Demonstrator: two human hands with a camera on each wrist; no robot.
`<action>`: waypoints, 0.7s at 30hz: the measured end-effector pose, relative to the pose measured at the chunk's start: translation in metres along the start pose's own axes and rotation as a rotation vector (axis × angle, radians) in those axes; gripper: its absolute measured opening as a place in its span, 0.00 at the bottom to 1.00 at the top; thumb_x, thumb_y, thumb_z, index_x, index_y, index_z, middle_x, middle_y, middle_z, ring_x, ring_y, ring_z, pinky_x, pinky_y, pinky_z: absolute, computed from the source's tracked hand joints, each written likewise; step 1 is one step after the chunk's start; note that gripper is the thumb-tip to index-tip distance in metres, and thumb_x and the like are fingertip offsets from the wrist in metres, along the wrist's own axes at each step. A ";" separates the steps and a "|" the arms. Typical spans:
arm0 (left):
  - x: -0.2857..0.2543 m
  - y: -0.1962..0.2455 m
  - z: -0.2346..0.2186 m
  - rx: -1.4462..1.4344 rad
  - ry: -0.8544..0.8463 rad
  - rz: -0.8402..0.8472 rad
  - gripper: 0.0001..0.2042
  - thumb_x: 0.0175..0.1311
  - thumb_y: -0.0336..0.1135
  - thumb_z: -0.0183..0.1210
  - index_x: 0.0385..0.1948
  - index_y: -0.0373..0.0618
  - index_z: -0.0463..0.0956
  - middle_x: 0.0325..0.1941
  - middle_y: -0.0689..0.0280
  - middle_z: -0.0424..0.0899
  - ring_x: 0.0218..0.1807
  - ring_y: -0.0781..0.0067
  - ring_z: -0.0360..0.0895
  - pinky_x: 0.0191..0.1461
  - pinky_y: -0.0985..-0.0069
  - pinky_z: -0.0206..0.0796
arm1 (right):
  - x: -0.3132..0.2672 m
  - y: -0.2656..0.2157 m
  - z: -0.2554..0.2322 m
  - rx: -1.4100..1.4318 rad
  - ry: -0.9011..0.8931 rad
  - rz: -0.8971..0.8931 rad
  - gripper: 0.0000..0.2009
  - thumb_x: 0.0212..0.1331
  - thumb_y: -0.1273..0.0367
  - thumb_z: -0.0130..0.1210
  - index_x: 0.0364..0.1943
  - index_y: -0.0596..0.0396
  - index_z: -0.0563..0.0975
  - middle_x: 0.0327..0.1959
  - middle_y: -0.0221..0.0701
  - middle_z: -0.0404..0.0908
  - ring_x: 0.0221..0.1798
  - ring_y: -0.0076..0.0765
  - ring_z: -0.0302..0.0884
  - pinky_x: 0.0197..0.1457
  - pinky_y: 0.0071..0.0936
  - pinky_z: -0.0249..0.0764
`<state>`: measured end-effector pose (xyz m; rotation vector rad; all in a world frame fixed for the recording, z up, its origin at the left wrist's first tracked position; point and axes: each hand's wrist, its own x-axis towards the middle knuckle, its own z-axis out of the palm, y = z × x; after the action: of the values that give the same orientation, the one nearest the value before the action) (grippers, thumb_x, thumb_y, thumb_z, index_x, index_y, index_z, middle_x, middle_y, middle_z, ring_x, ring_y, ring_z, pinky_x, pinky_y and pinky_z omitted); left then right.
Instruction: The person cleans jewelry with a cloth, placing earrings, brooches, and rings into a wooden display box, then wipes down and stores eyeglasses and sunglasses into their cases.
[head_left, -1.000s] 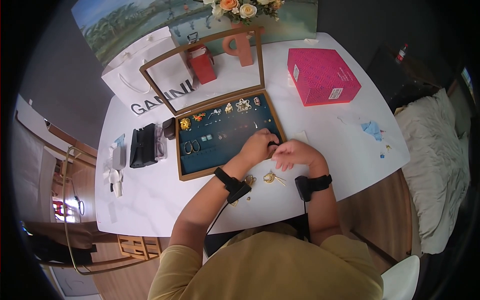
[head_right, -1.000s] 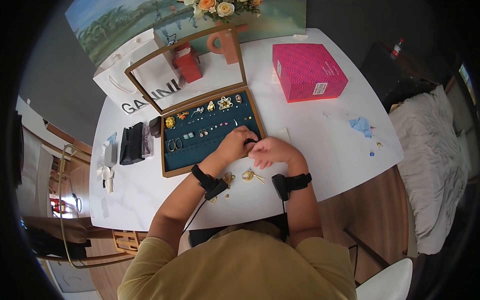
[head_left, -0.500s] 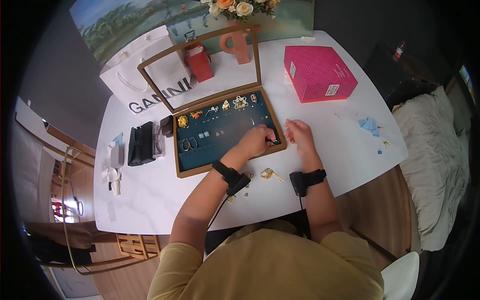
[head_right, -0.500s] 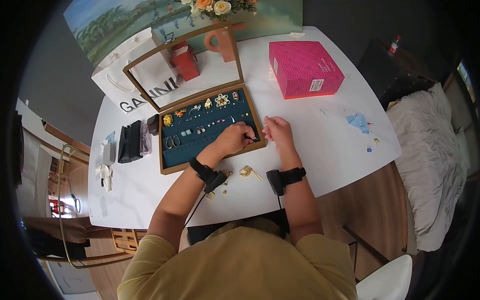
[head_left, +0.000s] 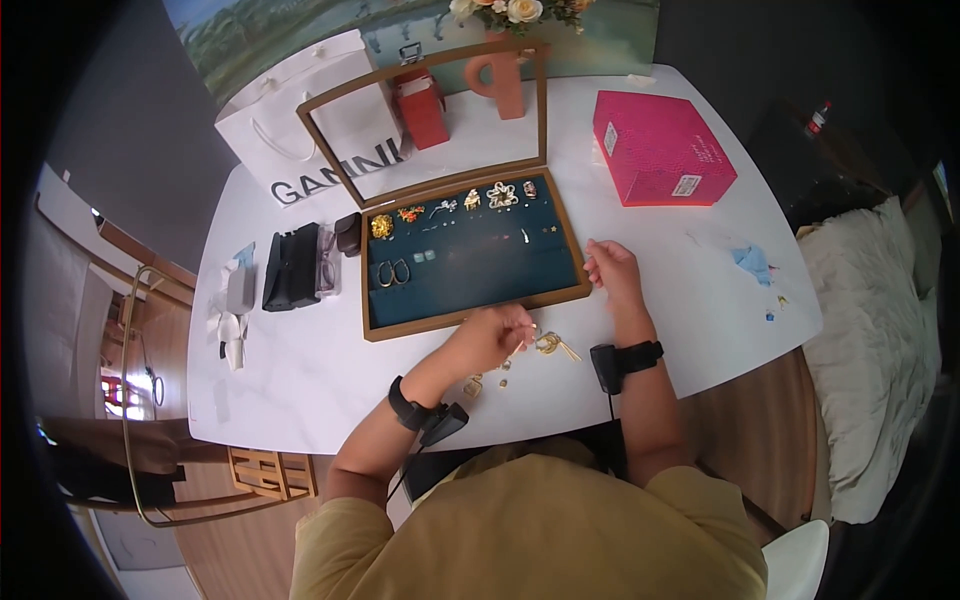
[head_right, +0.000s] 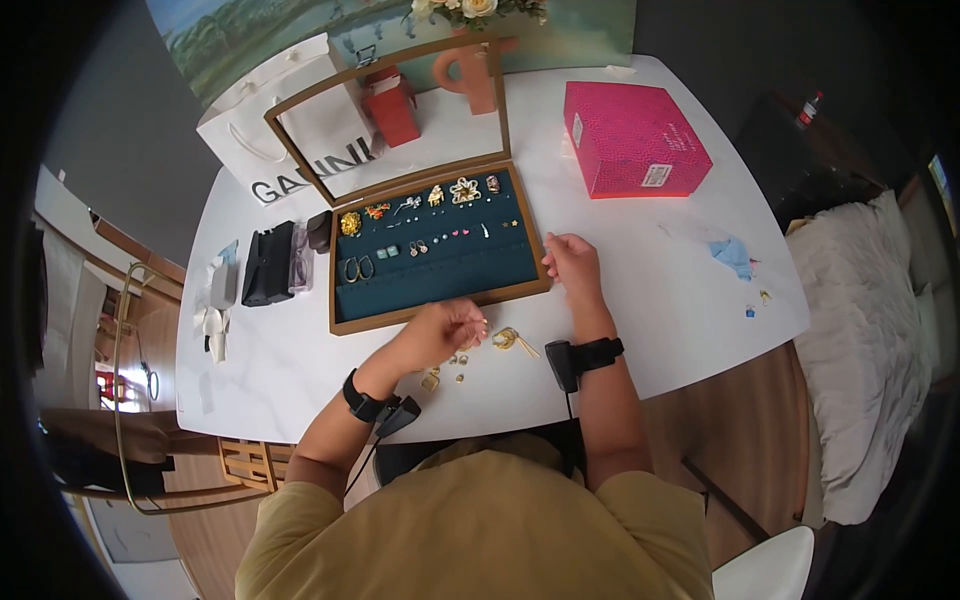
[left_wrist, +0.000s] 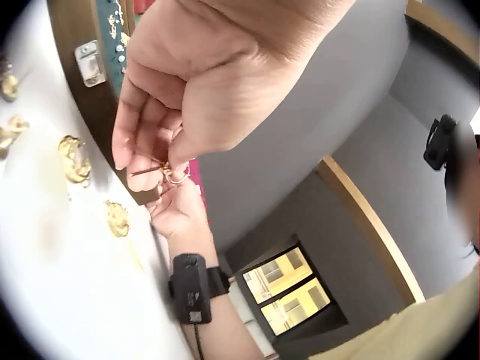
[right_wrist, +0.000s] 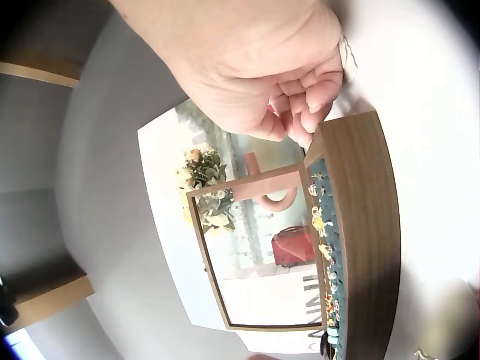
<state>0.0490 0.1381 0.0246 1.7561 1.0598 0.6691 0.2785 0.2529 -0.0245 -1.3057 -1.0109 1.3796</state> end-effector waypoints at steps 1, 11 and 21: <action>-0.005 0.003 0.006 0.103 0.049 -0.024 0.04 0.67 0.27 0.55 0.36 0.37 0.76 0.30 0.63 0.83 0.32 0.74 0.80 0.38 0.77 0.72 | 0.001 0.001 -0.001 -0.005 0.000 -0.004 0.10 0.62 0.62 0.58 0.30 0.53 0.78 0.19 0.24 0.75 0.18 0.16 0.66 0.20 0.15 0.60; 0.004 -0.009 -0.060 0.724 0.628 0.143 0.12 0.54 0.31 0.66 0.40 0.42 0.79 0.40 0.55 0.82 0.44 0.55 0.79 0.47 0.66 0.72 | 0.002 0.003 -0.003 0.012 -0.026 -0.009 0.10 0.62 0.61 0.58 0.30 0.52 0.78 0.20 0.23 0.74 0.18 0.15 0.66 0.21 0.15 0.61; 0.013 -0.078 -0.136 0.776 0.401 -0.022 0.12 0.52 0.26 0.60 0.40 0.45 0.81 0.41 0.54 0.82 0.44 0.50 0.79 0.51 0.64 0.71 | 0.000 0.002 -0.001 -0.001 -0.023 -0.020 0.11 0.61 0.61 0.58 0.30 0.54 0.78 0.19 0.23 0.73 0.18 0.15 0.65 0.20 0.15 0.61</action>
<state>-0.0824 0.2232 0.0083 2.3059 1.7808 0.6563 0.2794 0.2527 -0.0270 -1.2800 -1.0377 1.3824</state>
